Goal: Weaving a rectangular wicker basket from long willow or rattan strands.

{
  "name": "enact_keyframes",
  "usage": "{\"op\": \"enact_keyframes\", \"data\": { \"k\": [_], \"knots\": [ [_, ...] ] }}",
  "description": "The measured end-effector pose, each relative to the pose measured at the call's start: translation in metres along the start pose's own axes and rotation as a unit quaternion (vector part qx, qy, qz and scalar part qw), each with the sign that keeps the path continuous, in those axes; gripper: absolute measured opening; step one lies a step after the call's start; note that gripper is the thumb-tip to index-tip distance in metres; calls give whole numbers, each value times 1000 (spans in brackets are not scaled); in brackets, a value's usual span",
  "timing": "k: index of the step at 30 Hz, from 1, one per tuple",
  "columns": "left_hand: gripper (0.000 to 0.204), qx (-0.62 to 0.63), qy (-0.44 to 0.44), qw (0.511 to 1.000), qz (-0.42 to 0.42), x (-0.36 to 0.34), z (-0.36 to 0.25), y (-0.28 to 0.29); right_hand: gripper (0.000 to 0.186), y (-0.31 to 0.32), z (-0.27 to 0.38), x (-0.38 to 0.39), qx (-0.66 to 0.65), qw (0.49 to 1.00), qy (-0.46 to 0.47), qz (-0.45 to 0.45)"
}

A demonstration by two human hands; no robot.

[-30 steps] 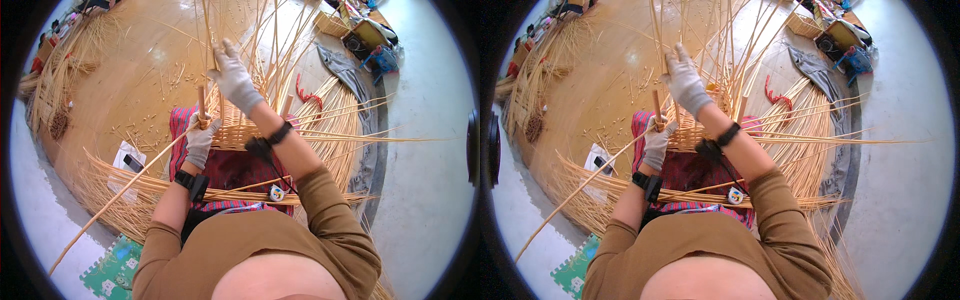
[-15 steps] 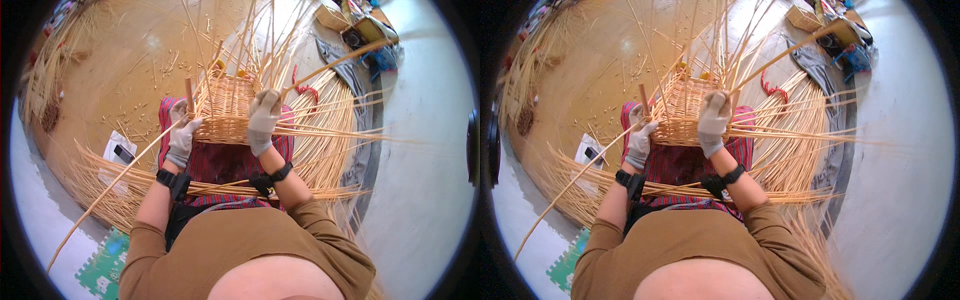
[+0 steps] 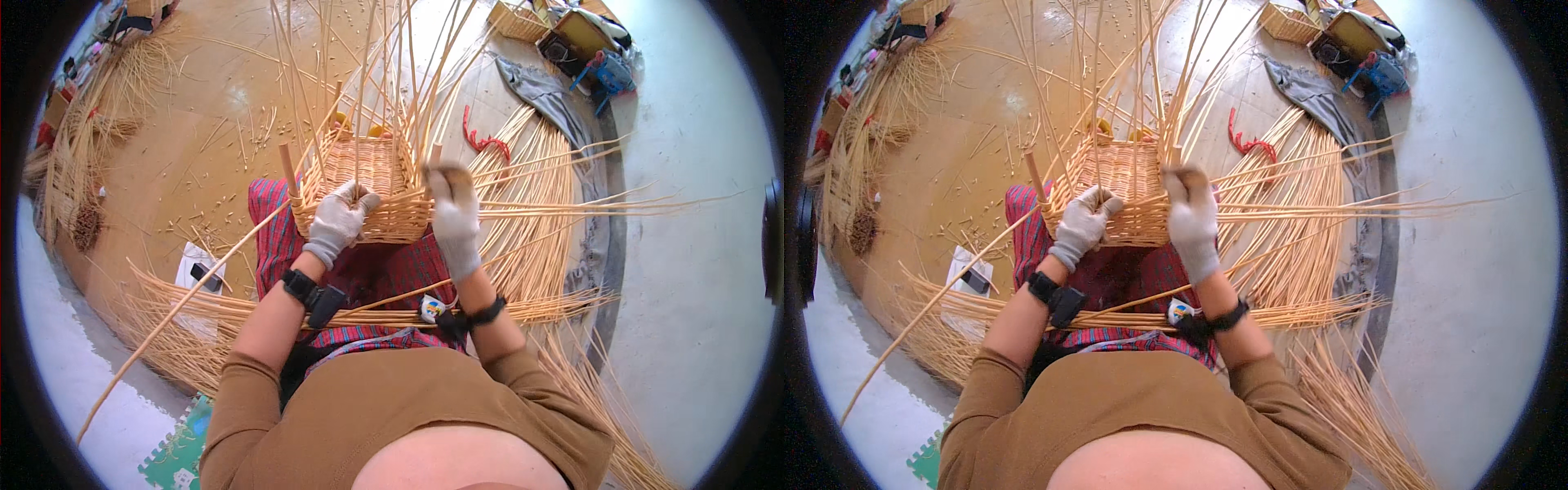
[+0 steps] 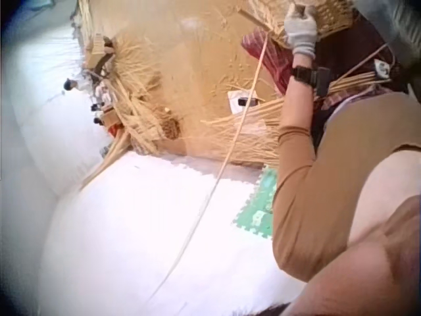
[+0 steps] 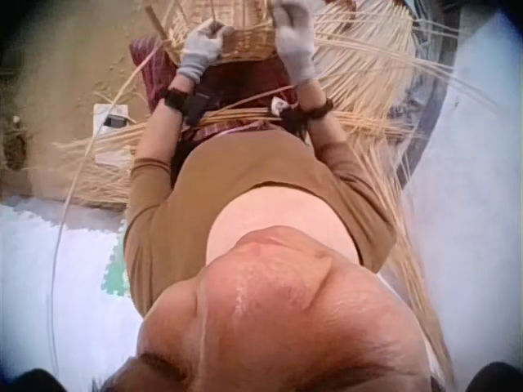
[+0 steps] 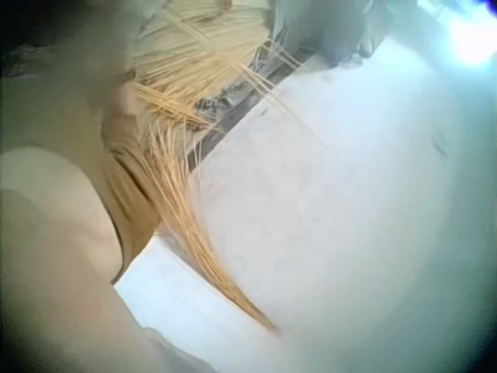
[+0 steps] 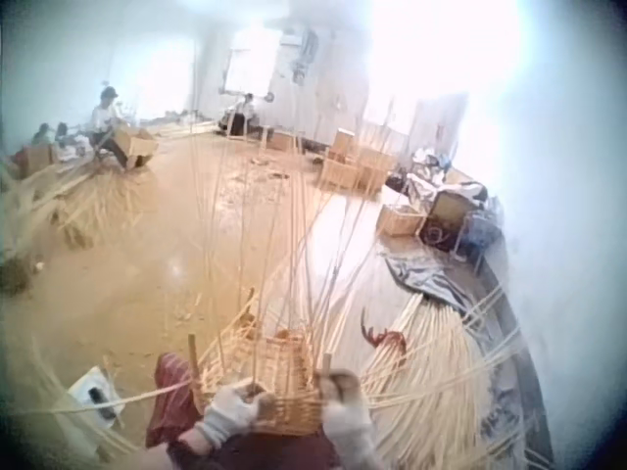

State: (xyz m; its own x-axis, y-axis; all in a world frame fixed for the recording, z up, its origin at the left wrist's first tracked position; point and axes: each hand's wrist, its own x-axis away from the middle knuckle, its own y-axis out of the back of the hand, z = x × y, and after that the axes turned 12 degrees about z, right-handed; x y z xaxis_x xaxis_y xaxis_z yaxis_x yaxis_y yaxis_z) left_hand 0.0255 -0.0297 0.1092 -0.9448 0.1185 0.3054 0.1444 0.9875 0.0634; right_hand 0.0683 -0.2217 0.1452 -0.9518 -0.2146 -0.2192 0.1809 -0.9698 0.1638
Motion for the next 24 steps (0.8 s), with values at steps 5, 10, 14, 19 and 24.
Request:
{"op": "enact_keyframes", "data": {
  "k": [5, 10, 14, 19, 24],
  "knots": [
    [38, 34, 33, 993, -105, -14, -2, -26, 53, -64, -4, -122, 337, 926, 170, -26],
    [39, 48, 40, 995, -76, -26, 14, -4, 53, -56, 36, -77, -128, 980, 149, 28],
    [28, 27, 52, 996, -65, -22, 3, 0, 33, 48, 9, 45, -2, 991, -131, -9],
    [43, -239, -210, 928, -194, 9, -21, -19, 22, 62, 43, 44, 256, 963, 72, -38],
    [52, -504, -216, 832, -86, -13, -3, -50, 21, 82, 8, -43, 620, 781, 76, 17]
  ]
}}
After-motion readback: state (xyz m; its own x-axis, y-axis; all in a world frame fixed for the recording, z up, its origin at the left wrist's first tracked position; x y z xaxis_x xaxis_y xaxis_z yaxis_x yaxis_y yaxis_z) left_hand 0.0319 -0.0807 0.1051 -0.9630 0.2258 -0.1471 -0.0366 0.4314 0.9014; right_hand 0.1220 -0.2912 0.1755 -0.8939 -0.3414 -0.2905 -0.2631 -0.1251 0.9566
